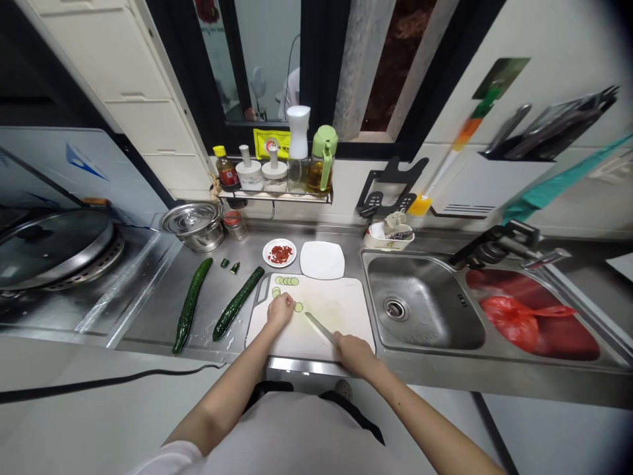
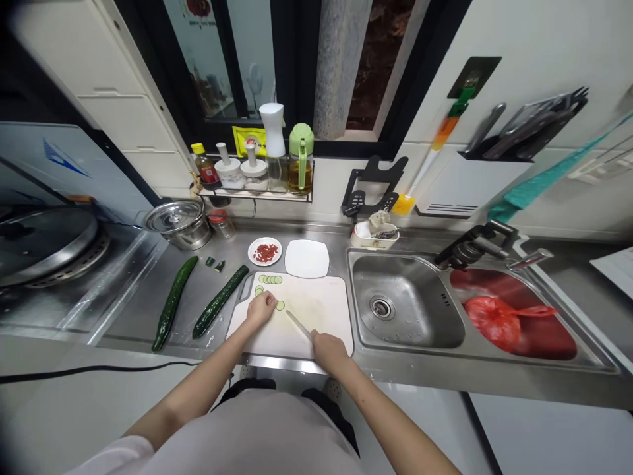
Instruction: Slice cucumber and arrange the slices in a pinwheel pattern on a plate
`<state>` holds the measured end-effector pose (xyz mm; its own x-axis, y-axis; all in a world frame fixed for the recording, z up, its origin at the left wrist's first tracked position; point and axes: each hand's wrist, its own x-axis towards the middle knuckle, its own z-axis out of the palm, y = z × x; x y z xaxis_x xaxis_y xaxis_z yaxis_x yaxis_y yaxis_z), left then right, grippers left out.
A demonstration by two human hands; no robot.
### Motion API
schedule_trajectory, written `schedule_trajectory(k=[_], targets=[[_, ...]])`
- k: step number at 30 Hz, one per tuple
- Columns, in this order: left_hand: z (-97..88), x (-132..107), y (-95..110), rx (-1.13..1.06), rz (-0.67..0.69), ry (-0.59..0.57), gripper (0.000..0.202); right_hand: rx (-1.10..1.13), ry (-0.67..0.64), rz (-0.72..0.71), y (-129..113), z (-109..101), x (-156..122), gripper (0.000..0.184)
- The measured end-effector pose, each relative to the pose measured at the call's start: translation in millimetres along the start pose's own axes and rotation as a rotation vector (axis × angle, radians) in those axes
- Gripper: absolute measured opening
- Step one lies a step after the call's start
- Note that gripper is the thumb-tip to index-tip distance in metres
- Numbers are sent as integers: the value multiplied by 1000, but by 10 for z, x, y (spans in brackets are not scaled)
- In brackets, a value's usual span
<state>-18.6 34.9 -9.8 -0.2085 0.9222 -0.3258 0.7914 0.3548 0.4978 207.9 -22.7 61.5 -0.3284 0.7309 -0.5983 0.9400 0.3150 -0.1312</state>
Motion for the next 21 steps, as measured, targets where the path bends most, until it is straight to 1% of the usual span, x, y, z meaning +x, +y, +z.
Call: schedule_trajectory(k=[4,7,11,15,21], targets=[[82,-82,-16,31,81,64,20,71,21,-8,99,-47,-17,26],[117,-119,0,33,107,97,24,125,81,55,188,-82,2,27],[99,-134,59,39,89,84,25,141,144,175,320,-68,95,29],[61,-137,118,42,71,54,20,140,179,269,428,-37,204,32],[53,-129,158,34,54,41,12,125,180,287,465,-20,286,34]])
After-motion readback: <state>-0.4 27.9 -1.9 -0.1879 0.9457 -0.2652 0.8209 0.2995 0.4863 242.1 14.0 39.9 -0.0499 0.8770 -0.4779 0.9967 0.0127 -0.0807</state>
